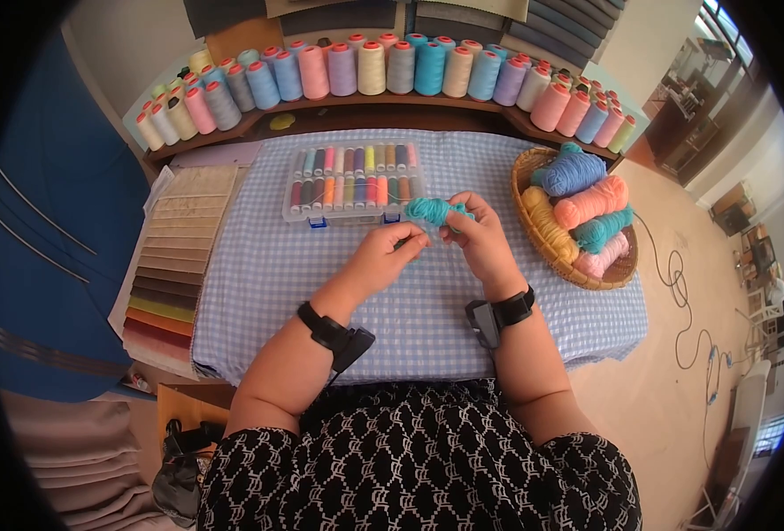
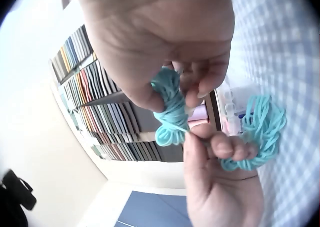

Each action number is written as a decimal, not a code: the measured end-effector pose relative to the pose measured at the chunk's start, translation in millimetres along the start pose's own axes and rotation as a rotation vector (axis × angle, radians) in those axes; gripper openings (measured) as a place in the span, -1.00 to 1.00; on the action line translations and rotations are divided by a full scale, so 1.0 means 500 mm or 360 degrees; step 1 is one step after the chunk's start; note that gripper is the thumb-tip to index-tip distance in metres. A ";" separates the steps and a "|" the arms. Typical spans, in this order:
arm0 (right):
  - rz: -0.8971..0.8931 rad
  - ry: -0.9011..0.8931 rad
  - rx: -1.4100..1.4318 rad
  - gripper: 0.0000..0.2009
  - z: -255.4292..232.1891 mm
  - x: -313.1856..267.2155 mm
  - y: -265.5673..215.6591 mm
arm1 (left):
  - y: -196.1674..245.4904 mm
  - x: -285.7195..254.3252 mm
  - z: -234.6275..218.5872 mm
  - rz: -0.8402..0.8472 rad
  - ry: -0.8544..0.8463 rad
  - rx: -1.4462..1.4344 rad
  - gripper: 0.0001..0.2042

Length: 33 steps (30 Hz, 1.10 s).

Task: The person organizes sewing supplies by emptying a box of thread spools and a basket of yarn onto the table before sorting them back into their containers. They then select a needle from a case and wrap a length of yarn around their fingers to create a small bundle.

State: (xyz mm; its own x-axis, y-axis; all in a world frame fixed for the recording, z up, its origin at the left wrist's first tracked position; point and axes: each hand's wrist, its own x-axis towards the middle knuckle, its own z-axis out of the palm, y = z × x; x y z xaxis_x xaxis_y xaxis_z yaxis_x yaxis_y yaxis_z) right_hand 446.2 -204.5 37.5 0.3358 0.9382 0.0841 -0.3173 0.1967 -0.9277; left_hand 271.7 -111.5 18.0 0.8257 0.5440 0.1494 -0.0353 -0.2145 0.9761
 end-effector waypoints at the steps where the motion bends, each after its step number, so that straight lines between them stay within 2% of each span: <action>1: 0.0019 -0.0067 0.0110 -0.84 -0.003 0.000 -0.001 | -0.001 0.001 0.000 0.0093 0.0030 0.0074 -0.84; 3: 0.0056 -0.0200 0.0331 -0.85 -0.010 0.000 -0.005 | -0.004 0.003 0.000 0.0278 0.0089 0.0223 -0.84; 6: 0.0043 -0.0361 0.0492 -0.73 -0.017 0.000 -0.004 | -0.008 0.005 -0.001 0.0437 0.0149 0.0265 -0.89; 9: 0.0055 -0.0472 0.0529 -0.68 -0.015 -0.005 -0.015 | -0.006 0.002 0.002 0.0511 0.0318 0.0297 -0.90; 12: 0.0102 -0.0481 0.0462 -0.74 -0.010 -0.012 -0.022 | 0.008 0.000 -0.002 0.0468 0.0378 0.0246 -0.90; 15: 0.0008 -0.0547 0.0044 -0.78 0.001 -0.013 -0.014 | -0.002 0.006 -0.004 0.0515 0.0375 0.0335 -0.89; 18: -0.0104 -0.0619 -0.0441 -0.79 -0.002 -0.007 -0.006 | -0.005 0.006 -0.003 0.0511 0.0429 0.0230 -0.87; 21: 0.0187 -0.0491 -0.0545 -0.80 0.003 -0.010 -0.010 | -0.002 0.004 -0.009 0.0500 0.0408 0.0207 -0.86; 24: 0.0253 -0.0385 -0.0528 -0.79 0.009 -0.011 -0.016 | 0.011 -0.001 -0.012 0.0391 0.0330 0.0189 -0.86; 27: 0.0069 -0.0331 -0.0556 -0.81 0.004 -0.003 0.005 | 0.008 -0.001 -0.013 0.0430 0.0323 0.0201 -0.87; 30: -0.0007 -0.0190 -0.0565 -0.84 0.009 -0.004 0.005 | 0.003 0.001 -0.007 0.0604 0.0442 0.0266 -0.88; 33: -0.0123 0.0016 -0.0504 -0.85 0.007 0.001 0.004 | -0.003 0.003 -0.009 0.0647 0.0417 0.0305 -0.89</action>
State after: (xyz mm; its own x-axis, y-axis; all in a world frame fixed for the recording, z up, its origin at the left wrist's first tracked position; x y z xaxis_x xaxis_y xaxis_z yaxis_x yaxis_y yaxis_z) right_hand 442.4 -202.9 36.8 0.3575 0.9207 0.1563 0.0003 0.1672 -0.9859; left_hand 270.4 -106.6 17.4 0.5969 0.5656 0.5691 -0.1999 -0.5820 0.7882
